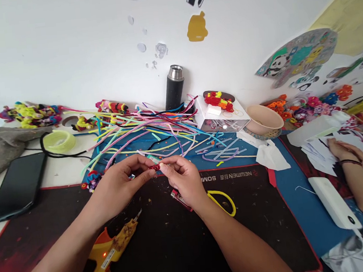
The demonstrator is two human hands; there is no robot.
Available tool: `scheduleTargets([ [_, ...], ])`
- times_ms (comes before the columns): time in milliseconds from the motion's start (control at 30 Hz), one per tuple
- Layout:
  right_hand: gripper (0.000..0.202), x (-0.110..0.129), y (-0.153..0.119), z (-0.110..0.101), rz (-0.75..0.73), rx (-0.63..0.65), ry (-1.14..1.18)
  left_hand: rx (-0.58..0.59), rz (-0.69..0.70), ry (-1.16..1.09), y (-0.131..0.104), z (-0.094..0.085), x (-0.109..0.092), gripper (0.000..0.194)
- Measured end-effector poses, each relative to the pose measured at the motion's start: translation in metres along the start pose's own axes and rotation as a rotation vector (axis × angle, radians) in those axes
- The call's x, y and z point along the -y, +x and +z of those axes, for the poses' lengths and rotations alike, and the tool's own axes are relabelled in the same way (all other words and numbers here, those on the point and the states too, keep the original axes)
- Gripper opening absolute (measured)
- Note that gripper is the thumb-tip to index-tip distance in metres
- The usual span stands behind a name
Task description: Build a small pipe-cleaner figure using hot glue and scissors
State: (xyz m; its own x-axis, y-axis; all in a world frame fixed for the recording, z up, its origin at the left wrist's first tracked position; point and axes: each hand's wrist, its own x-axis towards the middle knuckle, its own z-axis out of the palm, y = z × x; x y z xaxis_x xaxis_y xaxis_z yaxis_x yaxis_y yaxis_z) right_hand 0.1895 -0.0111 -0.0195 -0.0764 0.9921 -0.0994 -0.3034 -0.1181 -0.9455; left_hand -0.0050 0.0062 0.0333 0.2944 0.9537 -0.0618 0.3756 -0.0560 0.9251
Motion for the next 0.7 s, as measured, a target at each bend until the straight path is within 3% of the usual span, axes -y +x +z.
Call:
scheduleTargets([
  [500, 0.041, 0.0063, -0.0015, 0.0001, -0.006, -0.008, 0.045, -0.012, -0.009, -0.039, 0.0001, -0.001, 0.0076, 0.038],
  [700, 0.038, 0.0045, -0.0011, -0.0009, -0.009, -0.037, 0.031, -0.009, -0.018, -0.034, 0.0005, -0.0004, 0.0022, 0.038],
])
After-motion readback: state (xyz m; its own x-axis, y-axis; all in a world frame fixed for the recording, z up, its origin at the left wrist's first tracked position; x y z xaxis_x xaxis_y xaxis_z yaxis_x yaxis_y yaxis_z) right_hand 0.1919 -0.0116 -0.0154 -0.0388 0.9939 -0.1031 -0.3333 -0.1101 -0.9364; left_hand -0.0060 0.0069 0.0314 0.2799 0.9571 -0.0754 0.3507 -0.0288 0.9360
